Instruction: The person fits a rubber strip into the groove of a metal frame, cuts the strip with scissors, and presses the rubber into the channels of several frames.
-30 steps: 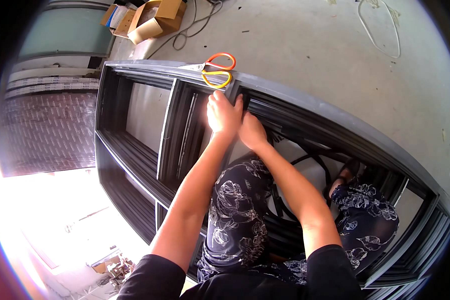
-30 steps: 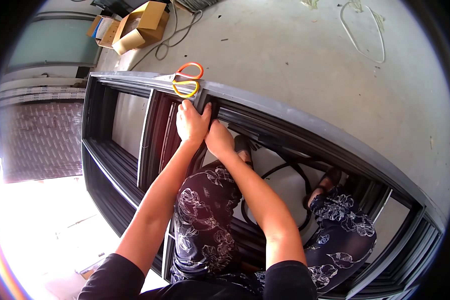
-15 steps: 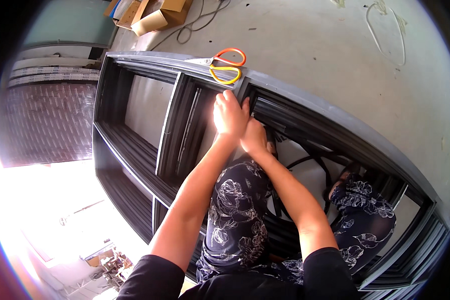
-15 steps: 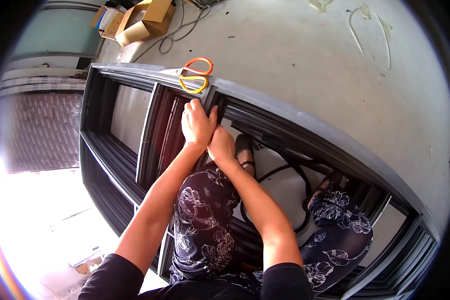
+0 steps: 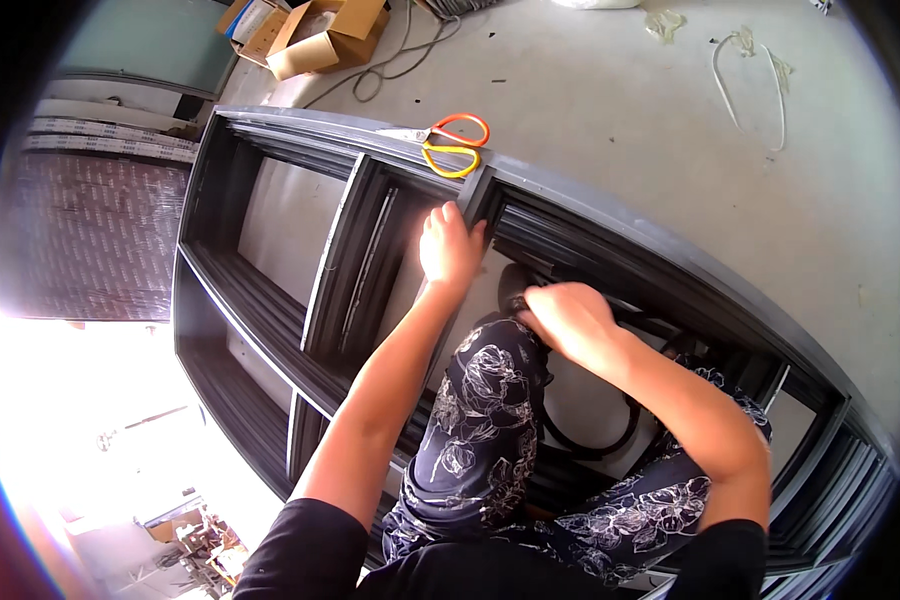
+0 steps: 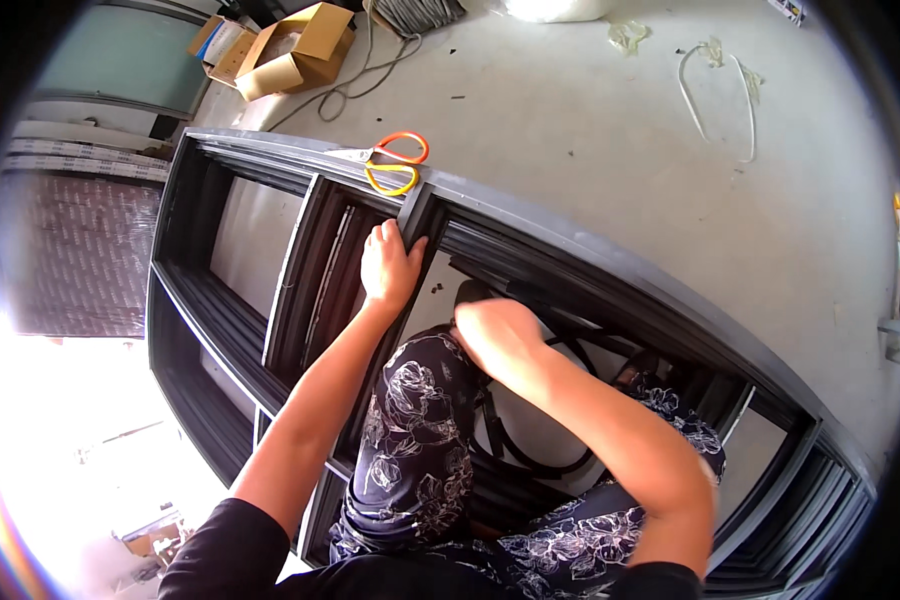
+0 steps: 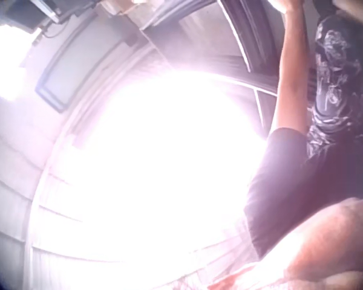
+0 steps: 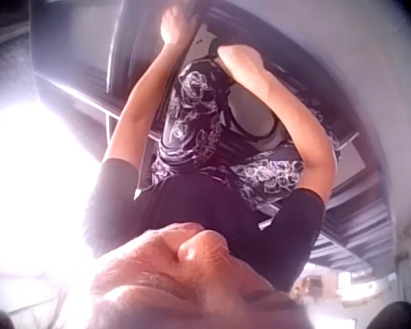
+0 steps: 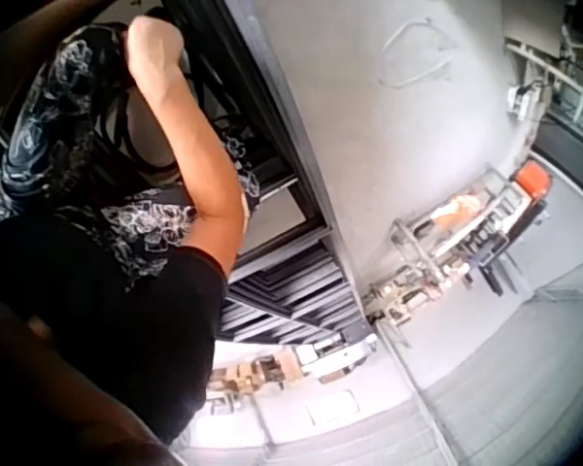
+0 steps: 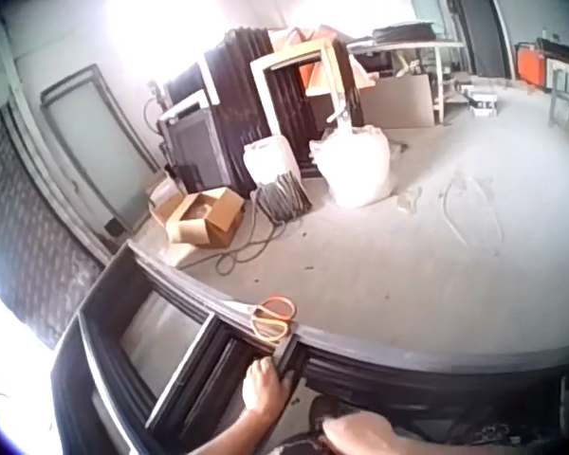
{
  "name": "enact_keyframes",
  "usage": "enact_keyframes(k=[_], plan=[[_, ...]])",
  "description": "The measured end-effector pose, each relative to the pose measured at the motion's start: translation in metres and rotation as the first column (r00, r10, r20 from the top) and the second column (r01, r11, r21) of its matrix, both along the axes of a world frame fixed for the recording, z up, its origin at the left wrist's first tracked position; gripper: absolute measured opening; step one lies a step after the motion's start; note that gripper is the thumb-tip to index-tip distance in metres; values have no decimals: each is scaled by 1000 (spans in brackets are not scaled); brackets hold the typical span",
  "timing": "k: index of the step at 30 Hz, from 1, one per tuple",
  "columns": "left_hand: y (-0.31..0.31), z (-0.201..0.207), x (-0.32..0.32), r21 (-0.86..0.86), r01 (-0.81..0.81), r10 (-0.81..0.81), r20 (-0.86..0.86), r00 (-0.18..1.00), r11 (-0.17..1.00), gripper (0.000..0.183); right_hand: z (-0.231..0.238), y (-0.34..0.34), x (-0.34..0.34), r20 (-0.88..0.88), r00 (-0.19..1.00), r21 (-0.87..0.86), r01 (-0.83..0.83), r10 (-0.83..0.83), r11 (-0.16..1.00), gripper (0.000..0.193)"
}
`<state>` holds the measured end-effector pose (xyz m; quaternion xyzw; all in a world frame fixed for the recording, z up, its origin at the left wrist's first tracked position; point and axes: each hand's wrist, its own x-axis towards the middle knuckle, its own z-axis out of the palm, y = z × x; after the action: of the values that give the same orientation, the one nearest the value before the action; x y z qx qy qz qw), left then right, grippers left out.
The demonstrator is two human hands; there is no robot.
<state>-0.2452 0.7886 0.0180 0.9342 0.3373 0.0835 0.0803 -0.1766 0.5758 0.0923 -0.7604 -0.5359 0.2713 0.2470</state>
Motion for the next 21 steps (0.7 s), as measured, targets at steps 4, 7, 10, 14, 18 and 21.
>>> enact_keyframes(k=[4, 7, 10, 14, 18, 21], plan=[[-3, 2, 8, 89, -59, 59, 1, 998, 994, 42, 65, -61, 0, 11, 998, -101, 70, -70, 992, 30], [6, 10, -3, 20, -62, 63, -47, 997, 998, 48, 87, -74, -13, -57, 975, -110, 207, -214, 972, 24], [-5, 24, -32, -37, -27, 22, -139, 990, 999, 61, 74, -82, -13, -119, 909, -68, 393, -399, 917, 22], [-1, 9, -67, -41, -70, 65, -109, 992, 997, 83, 69, -70, 1, 95, 940, -78, 335, -328, 939, 26], [-14, 6, -65, 90, -20, 28, -81, 996, 996, 90, 57, -71, 5, 51, 952, -64, 304, -301, 950, 24], [-11, -6, -57, 330, 57, -42, -54, 998, 942, 98, 54, -67, 5, 74, 958, -37, 279, -275, 960, 24]])
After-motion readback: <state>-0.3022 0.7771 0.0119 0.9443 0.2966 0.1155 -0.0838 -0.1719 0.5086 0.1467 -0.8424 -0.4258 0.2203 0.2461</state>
